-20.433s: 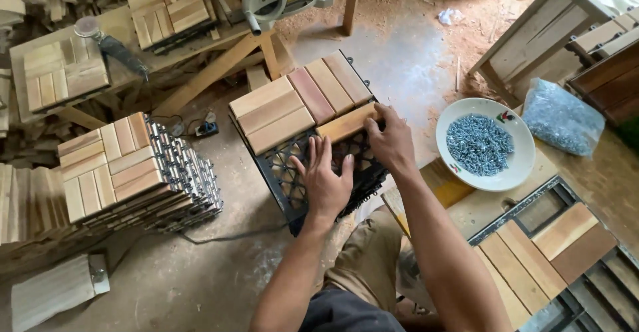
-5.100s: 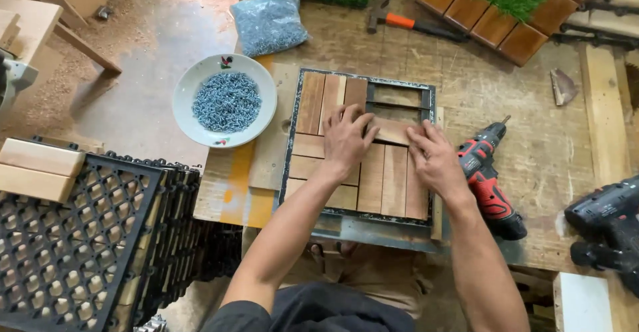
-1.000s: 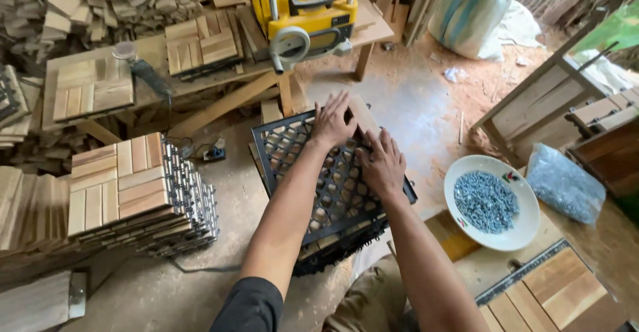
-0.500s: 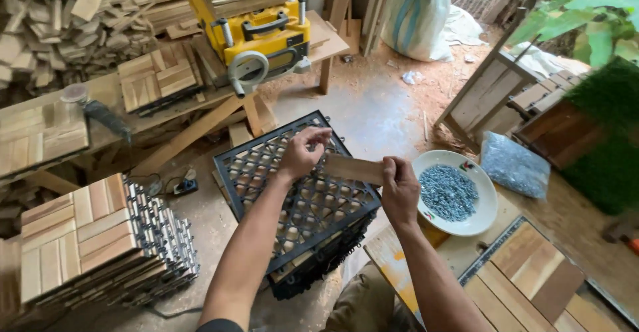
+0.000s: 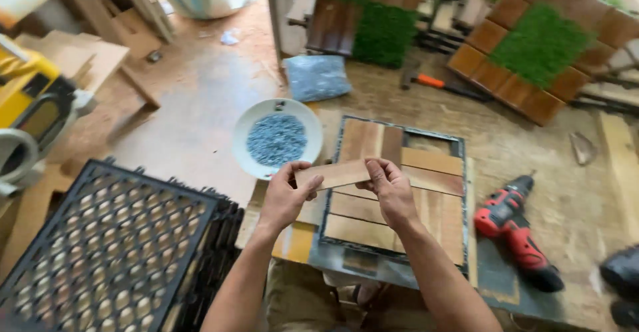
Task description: Assembling wooden floor tiles by placing slats into a plastic grid and fastening them with a power drill.
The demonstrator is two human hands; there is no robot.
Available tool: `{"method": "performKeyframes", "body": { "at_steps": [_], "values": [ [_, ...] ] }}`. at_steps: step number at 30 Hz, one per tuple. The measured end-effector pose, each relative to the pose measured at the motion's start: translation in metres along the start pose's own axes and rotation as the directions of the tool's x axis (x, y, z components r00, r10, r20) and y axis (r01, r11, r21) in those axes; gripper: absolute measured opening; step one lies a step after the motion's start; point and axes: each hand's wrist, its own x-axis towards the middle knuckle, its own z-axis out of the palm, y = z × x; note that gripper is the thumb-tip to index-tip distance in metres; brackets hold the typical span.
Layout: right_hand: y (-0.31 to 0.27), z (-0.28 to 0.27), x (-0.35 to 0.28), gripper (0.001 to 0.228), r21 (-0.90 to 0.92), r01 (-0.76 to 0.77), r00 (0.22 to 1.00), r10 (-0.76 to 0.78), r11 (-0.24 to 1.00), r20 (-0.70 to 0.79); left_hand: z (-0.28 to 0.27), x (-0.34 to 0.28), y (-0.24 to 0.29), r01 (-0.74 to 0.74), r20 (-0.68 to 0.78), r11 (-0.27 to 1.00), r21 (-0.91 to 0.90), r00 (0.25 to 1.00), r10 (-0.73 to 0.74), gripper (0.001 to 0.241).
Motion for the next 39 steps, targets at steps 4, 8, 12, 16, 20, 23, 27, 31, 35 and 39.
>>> {"method": "performKeyframes", "body": {
  "at_steps": [4, 8, 12, 16, 20, 23, 27, 31, 35, 39],
  "values": [
    [-0.031, -0.086, 0.017, 0.045, -0.254, 0.040, 0.992, -0.069, 0.966, -0.105, 0.098, 0.080, -0.049, -0.176, 0.022, 0.982, 0.063, 0.984, 0.175, 0.060],
    [-0.044, -0.162, 0.065, 0.049, -0.535, 0.079, 0.951, -0.225, 0.841, -0.214, 0.188, 0.150, -0.068, -0.529, 0.080, 0.811, 0.249, 0.846, 0.527, 0.052],
    [-0.051, -0.191, 0.089, 0.051, -0.781, 0.052, 0.936, -0.303, 0.623, -0.180, 0.237, 0.202, -0.096, -0.608, 0.175, 0.680, 0.410, 0.784, 0.595, 0.046],
    [-0.023, -0.204, 0.105, 0.055, -0.976, 0.119, 0.963, -0.261, 0.182, 0.069, 0.255, 0.212, -0.094, -0.499, 0.188, 0.313, 0.808, 0.722, 0.665, 0.032],
    [-0.036, -0.182, 0.086, 0.066, -0.994, 0.037, 0.985, -0.170, 0.103, 0.019, 0.251, 0.206, -0.087, -0.464, 0.281, 0.283, 0.840, 0.816, 0.504, 0.046],
    [-0.041, -0.161, 0.066, 0.072, -0.993, 0.097, 0.972, -0.221, 0.059, 0.082, 0.244, 0.185, -0.078, -0.482, 0.351, 0.209, 0.851, 0.817, 0.457, 0.059],
    [0.009, -0.173, 0.070, 0.064, -0.977, 0.175, 0.828, -0.519, -0.120, 0.212, 0.239, 0.149, -0.079, -0.475, 0.394, 0.135, 0.869, 0.832, 0.391, 0.070],
    [0.007, -0.172, 0.069, 0.073, -0.984, 0.158, 0.879, -0.442, -0.079, 0.177, 0.234, 0.117, -0.095, -0.498, 0.427, 0.053, 0.865, 0.789, 0.443, 0.076],
    [-0.001, -0.156, 0.045, 0.078, -0.984, 0.161, 0.957, -0.230, -0.078, 0.175, 0.213, 0.056, -0.091, -0.525, 0.426, 0.068, 0.849, 0.755, 0.499, 0.070],
    [0.004, -0.105, -0.011, 0.074, -0.959, 0.267, 0.943, -0.178, -0.097, 0.281, 0.166, 0.007, -0.125, -0.455, 0.343, 0.079, 0.887, 0.763, 0.548, 0.072]
  ]
}}
